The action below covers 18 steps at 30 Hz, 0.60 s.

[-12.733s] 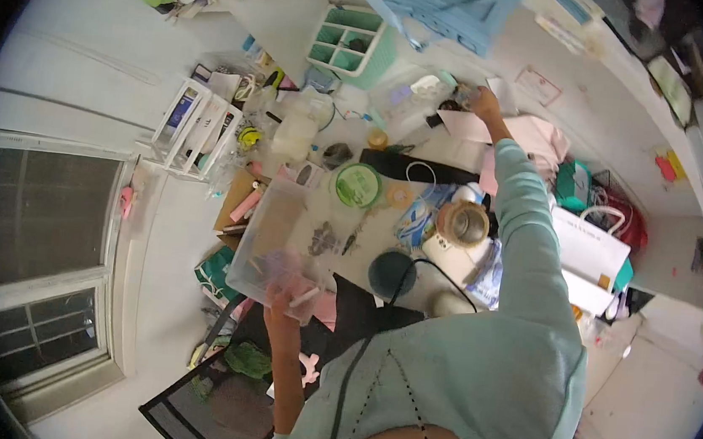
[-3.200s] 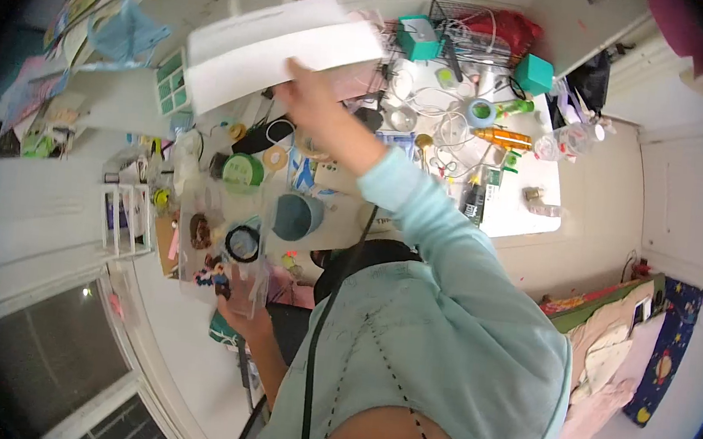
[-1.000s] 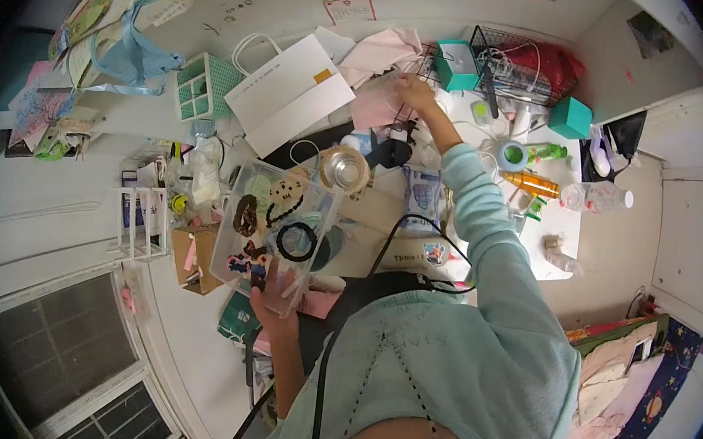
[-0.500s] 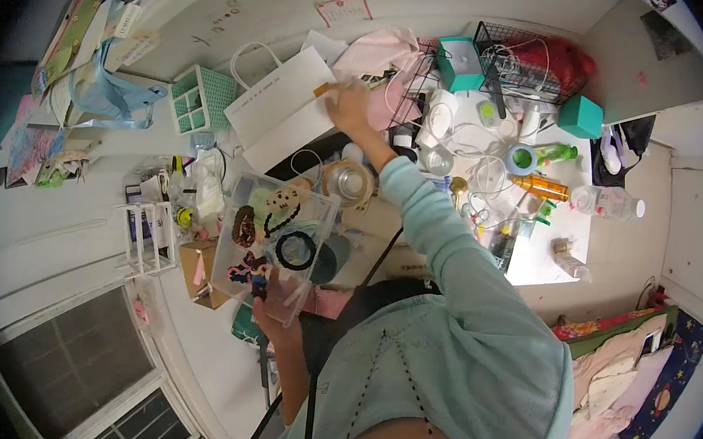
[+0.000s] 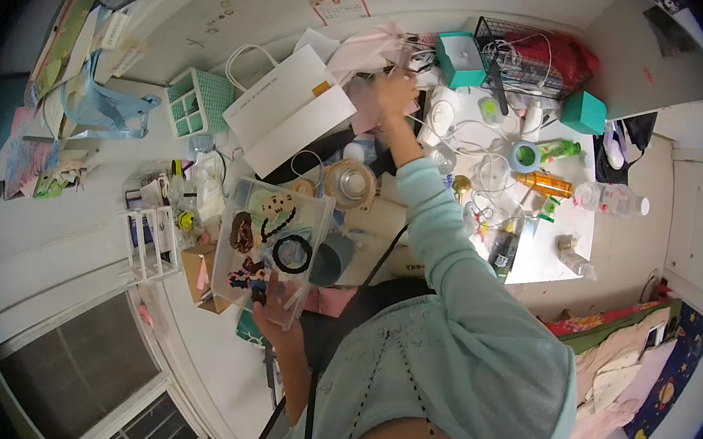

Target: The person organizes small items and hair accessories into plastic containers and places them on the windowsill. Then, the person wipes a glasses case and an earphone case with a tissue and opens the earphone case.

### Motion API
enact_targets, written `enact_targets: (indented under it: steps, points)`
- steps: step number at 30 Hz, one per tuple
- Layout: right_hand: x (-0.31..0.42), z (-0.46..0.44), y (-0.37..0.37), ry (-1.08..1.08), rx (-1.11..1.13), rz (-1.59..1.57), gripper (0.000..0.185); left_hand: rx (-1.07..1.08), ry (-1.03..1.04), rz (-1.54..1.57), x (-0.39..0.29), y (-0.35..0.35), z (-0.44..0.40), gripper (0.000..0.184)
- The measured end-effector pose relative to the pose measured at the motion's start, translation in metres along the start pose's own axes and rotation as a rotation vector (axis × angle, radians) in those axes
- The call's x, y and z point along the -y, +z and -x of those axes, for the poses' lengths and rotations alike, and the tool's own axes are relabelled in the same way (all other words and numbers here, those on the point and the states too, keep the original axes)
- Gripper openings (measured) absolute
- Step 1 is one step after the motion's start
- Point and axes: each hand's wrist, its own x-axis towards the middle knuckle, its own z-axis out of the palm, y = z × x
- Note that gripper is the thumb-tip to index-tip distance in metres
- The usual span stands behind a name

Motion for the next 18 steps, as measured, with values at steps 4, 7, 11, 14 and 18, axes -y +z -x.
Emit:
enact_targets:
  steps: [4, 7, 11, 14, 18]
  points:
    - [0.023, 0.025, 0.030, -0.089, 0.016, -0.192, 0.053, -0.015, -0.018, 0.002, -0.003, 0.004, -0.002, 0.063]
    - [0.034, 0.040, 0.035, -0.239, 0.166, -0.192, 0.044, -0.029, -0.012, 0.003, -0.004, 0.008, -0.002, 0.062]
    - [0.019, 0.049, 0.063, -0.400, 0.444, -0.062, 0.032, -0.007, 0.016, -0.048, -0.005, 0.009, -0.002, 0.060]
    - [0.004, 0.050, 0.053, -0.408, 0.319, -0.191, 0.024, 0.002, 0.035, -0.083, -0.004, 0.010, -0.001, 0.064]
    - [-0.013, 0.032, -0.019, -0.450, -0.024, 0.162, 0.017, -0.052, 0.041, -0.130, -0.004, 0.011, 0.000, 0.066]
